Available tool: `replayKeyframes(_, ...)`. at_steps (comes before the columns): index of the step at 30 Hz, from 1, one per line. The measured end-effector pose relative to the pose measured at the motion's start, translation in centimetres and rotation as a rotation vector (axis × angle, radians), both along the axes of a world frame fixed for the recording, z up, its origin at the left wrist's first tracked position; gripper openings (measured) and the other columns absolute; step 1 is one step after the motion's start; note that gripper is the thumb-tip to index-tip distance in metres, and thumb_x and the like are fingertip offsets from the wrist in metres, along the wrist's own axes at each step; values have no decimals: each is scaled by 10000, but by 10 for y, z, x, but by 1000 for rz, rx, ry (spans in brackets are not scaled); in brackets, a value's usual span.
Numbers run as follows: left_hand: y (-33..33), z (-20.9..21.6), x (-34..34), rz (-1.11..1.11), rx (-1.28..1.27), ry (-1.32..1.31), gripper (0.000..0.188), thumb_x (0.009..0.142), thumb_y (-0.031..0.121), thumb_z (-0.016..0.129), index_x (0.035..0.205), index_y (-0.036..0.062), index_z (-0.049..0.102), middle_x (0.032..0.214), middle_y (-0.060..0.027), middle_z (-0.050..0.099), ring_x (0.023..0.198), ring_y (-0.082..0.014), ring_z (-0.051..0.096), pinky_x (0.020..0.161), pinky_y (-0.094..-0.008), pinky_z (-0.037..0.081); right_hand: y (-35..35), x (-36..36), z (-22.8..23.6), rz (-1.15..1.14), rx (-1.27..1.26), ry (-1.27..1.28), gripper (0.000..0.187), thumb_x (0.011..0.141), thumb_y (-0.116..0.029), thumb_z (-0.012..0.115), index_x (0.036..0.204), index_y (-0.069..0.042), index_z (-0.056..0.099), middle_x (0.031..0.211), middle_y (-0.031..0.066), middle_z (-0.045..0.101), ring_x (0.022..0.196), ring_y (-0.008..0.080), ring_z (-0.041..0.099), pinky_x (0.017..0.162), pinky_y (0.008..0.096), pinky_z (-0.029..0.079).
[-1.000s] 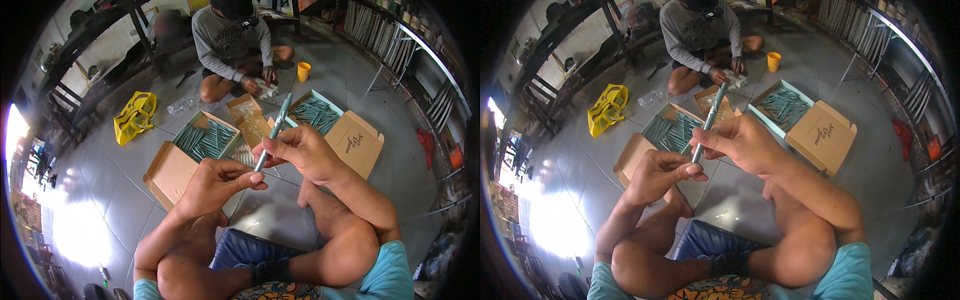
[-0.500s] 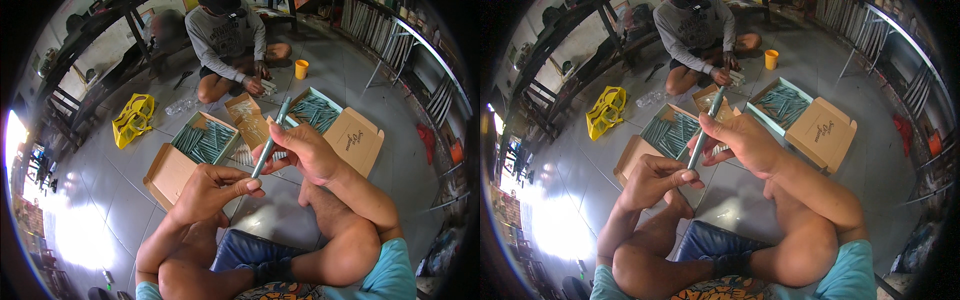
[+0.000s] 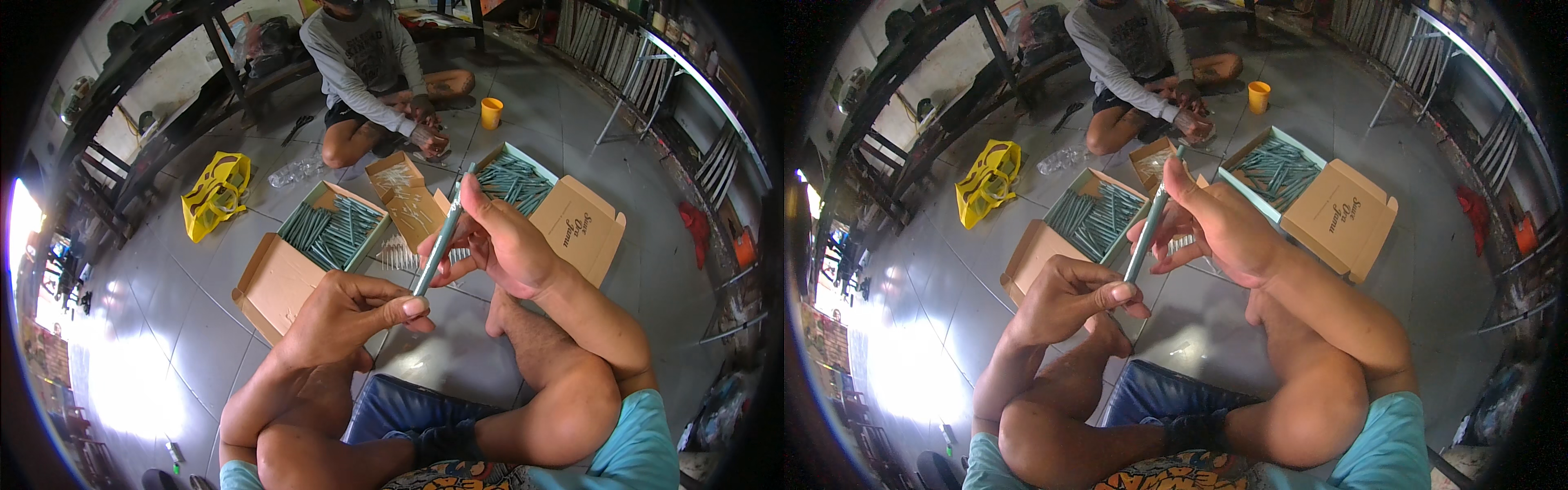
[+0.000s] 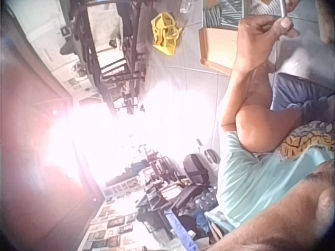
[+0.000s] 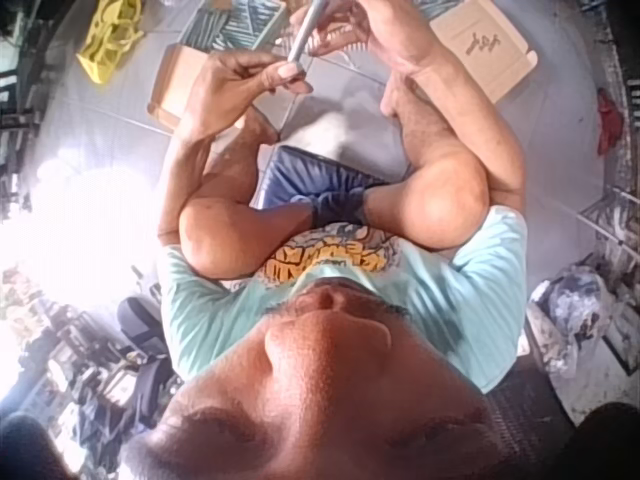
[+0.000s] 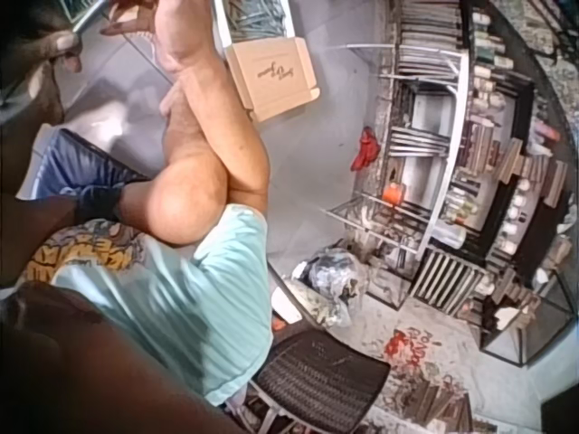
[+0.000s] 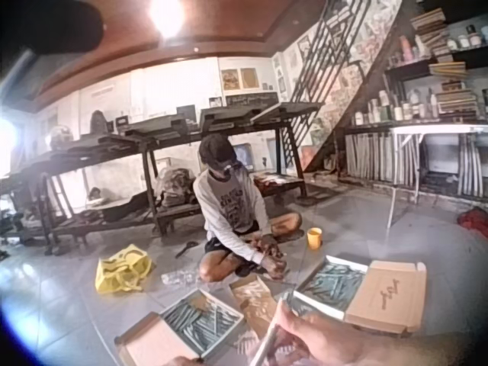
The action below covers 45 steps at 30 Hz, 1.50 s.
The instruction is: The person picks up a green plastic component, slides a small metal spring over it, and then attaches a clear plastic fastener to the end.
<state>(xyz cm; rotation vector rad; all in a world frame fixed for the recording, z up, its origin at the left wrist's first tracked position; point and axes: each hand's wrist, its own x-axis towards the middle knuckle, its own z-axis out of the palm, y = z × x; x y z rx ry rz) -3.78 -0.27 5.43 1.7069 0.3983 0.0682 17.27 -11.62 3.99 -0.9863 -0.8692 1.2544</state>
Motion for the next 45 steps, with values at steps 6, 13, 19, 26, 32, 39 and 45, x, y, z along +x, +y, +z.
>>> replayKeyframes(6, -1, -3, 6, 40, 42, 42, 333, 947, 296, 683, 1025, -25, 732, 868, -77, 752, 805, -63, 661, 748, -229, 533, 4, -2, -3, -93, 5, 15, 702, 1015, -579, 361, 965, 25, 715, 905, 172, 713, 778, 223, 696, 747, 371, 599)
replayKeyframes(13, -2, -10, 10, 119, 142, -65, 345, 940, 297, 692, 1038, -32, 728, 854, -81, 752, 786, -79, 669, 733, -246, 535, 5, -11, -9, -105, 41, -235, 350, 954, -357, 659, 969, -15, 735, 865, 40, 714, 778, 70, 631, 742, 251, 565)
replayKeyframes(19, -3, -2, 10, 145, 301, 1, 352, 903, 327, 724, 996, -12, 748, 805, -79, 749, 759, -75, 667, 691, -259, 524, 1, -5, -4, -84, -5, -227, 516, 991, -491, 537, 1026, -13, 728, 888, 54, 707, 769, 79, 636, 747, 246, 565)
replayKeyframes(26, -1, -14, 9, 208, 265, -82, 336, 910, 323, 716, 1000, 2, 755, 834, -72, 752, 756, -85, 662, 689, -266, 526, 4, -16, -8, -67, 4, -280, 310, 957, -296, 672, 1058, -8, 722, 922, 49, 717, 825, 68, 634, 769, 221, 527)
replayKeyframes(32, 0, -9, 8, 218, 355, -41, 299, 906, 282, 722, 1010, 3, 753, 825, -60, 755, 763, -66, 663, 712, -254, 528, 7, -19, -14, -86, 36, -349, 225, 936, -197, 694, 1041, -2, 732, 943, 44, 722, 855, 73, 637, 765, 244, 526)
replayKeyframes(39, 2, -10, 6, 196, 411, -40, 292, 898, 266, 727, 999, -8, 749, 814, -61, 753, 741, -77, 664, 695, -253, 523, 11, -5, -14, -241, 92, -127, 245, 962, -229, 663, 923, 2, 732, 934, 63, 698, 784, 84, 644, 755, 271, 592)
replayKeyframes(45, 0, -15, 10, 222, 310, 0, 321, 894, 274, 734, 994, -31, 736, 836, -90, 751, 766, -100, 685, 720, -252, 531, 12, -17, -17, -203, 15, -173, 248, 959, -214, 661, 979, 29, 702, 913, 64, 674, 798, 93, 619, 750, 297, 610)
